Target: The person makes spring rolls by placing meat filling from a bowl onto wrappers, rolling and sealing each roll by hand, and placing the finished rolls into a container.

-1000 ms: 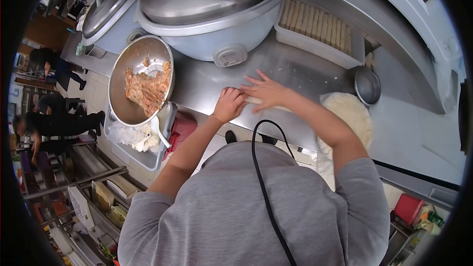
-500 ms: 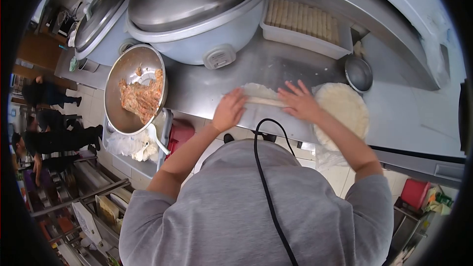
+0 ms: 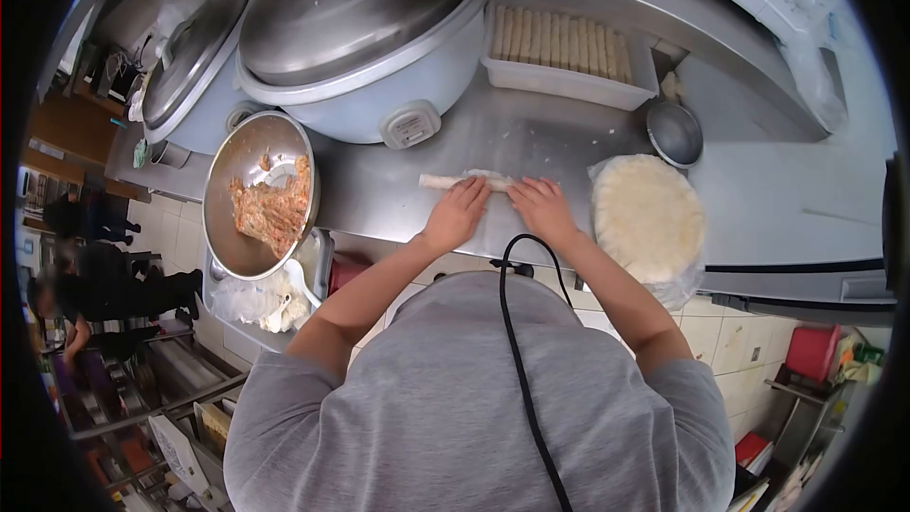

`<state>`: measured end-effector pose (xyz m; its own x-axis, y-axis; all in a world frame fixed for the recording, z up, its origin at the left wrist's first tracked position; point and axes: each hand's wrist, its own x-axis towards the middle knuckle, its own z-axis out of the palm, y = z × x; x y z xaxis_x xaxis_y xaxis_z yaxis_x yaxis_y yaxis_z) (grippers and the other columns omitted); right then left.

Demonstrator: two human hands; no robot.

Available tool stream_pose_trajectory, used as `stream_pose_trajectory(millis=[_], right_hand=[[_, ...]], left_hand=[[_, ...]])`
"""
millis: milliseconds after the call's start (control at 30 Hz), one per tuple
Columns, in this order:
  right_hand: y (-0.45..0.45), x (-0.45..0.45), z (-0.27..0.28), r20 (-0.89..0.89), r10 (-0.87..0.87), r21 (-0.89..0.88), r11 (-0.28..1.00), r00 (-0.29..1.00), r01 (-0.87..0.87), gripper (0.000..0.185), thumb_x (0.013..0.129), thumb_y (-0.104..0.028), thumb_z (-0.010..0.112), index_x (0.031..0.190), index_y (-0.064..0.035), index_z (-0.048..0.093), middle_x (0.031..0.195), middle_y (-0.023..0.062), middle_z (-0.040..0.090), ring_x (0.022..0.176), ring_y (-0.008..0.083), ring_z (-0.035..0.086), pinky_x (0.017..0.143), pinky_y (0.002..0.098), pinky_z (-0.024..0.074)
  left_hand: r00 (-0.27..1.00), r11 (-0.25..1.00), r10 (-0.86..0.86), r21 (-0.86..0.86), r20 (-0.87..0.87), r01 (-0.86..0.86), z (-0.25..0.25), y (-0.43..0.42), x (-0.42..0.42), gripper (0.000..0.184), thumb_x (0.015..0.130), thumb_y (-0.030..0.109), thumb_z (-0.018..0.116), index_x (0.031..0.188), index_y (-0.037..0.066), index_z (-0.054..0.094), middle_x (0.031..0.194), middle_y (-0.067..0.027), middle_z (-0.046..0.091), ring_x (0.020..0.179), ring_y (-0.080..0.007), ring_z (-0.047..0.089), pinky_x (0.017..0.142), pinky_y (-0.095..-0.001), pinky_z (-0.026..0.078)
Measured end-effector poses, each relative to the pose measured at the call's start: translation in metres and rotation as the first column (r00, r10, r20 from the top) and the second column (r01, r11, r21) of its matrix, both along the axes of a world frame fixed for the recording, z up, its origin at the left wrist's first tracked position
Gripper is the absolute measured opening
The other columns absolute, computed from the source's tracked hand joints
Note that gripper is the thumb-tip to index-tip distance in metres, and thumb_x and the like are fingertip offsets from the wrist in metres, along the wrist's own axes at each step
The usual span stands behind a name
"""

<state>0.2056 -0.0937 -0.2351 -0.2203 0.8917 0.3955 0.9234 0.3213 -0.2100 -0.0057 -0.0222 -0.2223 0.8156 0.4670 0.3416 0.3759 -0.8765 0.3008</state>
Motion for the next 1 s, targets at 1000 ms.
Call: stream_pose_trajectory(millis=[1000], right_hand=[[0.006,0.028,0.053,-0.131,-0.189,-0.406,0.906,0.973,0.121,0.025,0.067,-0.02,0.068,0.085,-0.0096,0.055,0.098,0.0051,0.052,0.103,0.0238,0.05,0.082,0.0415,0.0395]], left_hand=[[1.0,0.993,0.015,-0.121,0.01,-0.013,0.017,0.02,0.048,0.048,0.067,0.026,0.073,0.107,0.005,0.058,0.106,-0.0098,0.057,0.101,-0.0264,0.053,0.079,-0.0389,0.044]])
